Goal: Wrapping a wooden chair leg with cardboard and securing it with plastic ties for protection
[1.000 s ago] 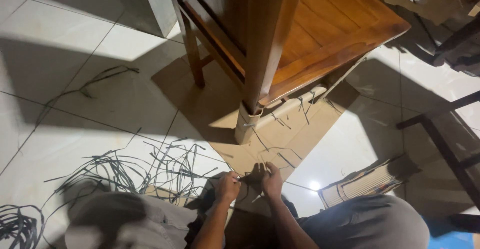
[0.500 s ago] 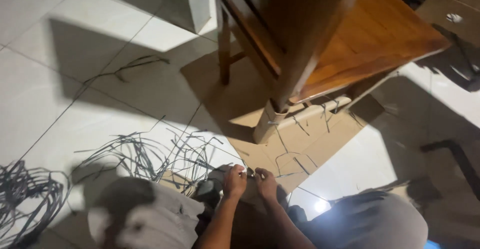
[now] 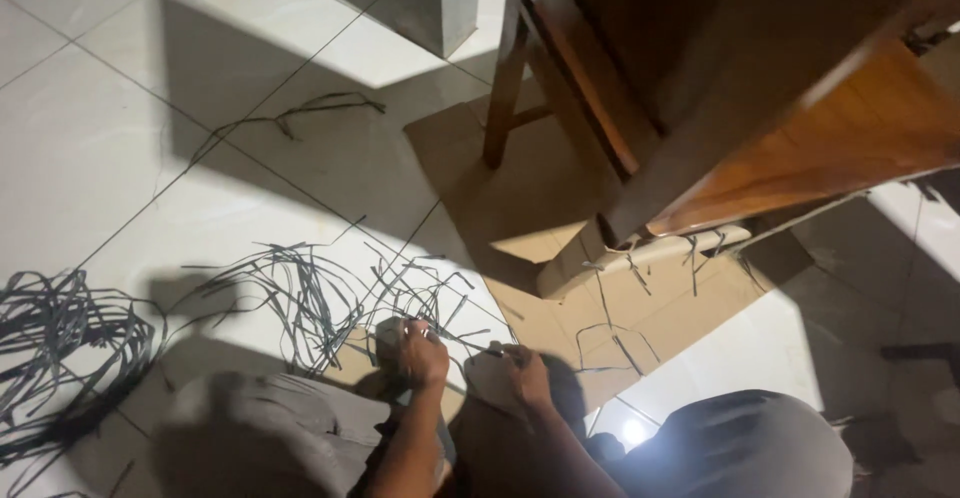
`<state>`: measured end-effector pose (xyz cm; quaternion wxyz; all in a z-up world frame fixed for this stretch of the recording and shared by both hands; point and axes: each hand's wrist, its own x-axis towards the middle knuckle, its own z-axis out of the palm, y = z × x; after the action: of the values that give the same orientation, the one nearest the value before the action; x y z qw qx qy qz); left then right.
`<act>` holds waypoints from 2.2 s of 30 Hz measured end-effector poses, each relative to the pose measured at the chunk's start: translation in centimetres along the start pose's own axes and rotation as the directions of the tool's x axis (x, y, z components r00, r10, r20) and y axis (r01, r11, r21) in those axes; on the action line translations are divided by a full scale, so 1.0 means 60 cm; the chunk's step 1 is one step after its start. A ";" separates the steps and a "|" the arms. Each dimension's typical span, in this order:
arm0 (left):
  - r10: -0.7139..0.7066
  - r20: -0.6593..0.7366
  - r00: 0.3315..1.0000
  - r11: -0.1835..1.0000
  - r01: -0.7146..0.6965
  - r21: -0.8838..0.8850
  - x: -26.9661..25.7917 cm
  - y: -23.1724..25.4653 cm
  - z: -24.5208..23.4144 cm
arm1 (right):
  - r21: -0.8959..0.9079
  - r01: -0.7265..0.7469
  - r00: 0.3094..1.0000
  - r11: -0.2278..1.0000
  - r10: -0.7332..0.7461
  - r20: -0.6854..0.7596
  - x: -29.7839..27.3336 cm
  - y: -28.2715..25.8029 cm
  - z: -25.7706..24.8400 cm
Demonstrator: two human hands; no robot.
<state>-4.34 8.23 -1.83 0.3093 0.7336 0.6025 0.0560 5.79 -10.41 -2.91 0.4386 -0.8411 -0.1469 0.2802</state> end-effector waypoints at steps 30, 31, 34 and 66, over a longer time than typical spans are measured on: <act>0.159 0.218 0.963 0.426 0.132 -0.895 -0.067 0.194 -0.098 | 0.500 0.004 0.997 0.866 -0.044 0.068 -0.048 -0.273 -0.084; 0.198 0.243 0.950 0.440 0.135 -0.888 -0.080 0.199 -0.095 | 0.550 0.001 0.998 0.835 -0.038 0.057 -0.050 -0.270 -0.085; 0.231 0.282 0.931 0.484 0.142 -0.863 -0.096 0.211 -0.068 | 0.586 0.031 0.999 0.809 -0.033 -0.009 -0.042 -0.237 -0.094; 0.616 0.130 0.777 0.664 -0.423 -0.617 -0.137 0.377 0.004 | 0.525 -0.173 0.694 0.833 0.482 -0.535 -0.051 -0.076 -0.241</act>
<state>12.79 -1.28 12.14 0.5741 0.7520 0.2603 0.1928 12.04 -18.80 8.51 0.5786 -0.7770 0.2371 0.0726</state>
